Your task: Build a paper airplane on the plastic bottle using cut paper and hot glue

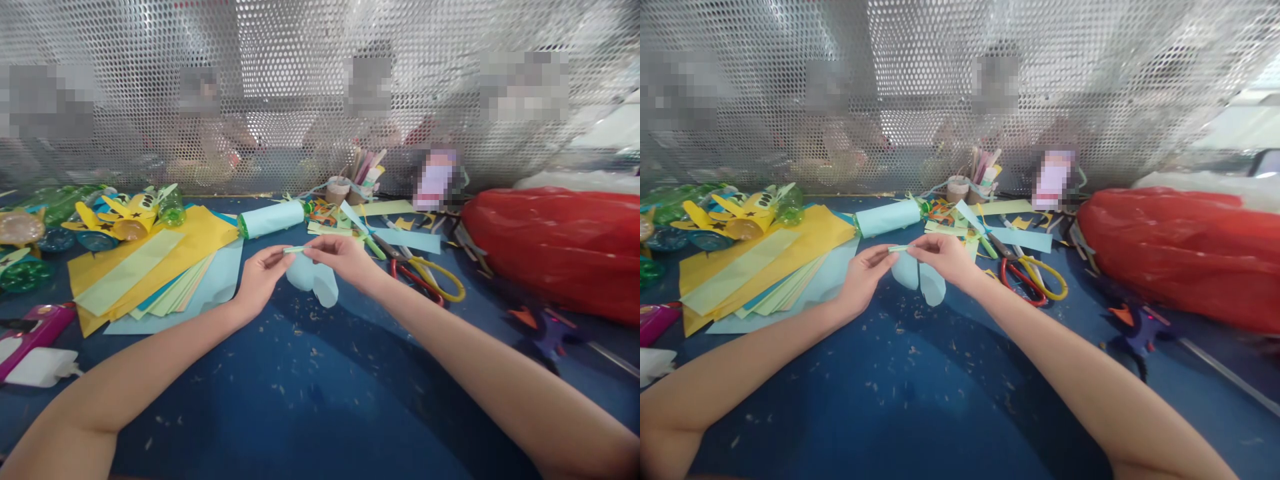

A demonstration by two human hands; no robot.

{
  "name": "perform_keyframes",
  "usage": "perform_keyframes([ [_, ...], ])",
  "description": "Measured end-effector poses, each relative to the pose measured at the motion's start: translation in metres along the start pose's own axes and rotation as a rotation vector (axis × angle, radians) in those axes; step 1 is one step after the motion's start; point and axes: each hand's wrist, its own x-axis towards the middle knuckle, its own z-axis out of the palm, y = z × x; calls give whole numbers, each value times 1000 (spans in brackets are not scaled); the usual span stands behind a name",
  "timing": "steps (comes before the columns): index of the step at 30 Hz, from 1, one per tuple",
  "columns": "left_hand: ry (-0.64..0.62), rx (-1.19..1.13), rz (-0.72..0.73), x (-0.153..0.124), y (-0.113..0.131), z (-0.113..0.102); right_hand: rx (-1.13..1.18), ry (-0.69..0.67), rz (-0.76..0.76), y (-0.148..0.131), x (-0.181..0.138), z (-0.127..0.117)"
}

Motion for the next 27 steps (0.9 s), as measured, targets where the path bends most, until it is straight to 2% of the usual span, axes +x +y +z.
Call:
perform_keyframes([
  [5,24,8,-28,2,-2,-1,11,-28,-55,5,1,2],
  [15,-4,51,20,0,0,-1,5,-62,-112,3,-1,0],
  [27,19,87,69,-1,2,1,3,-82,-156,3,-1,1],
])
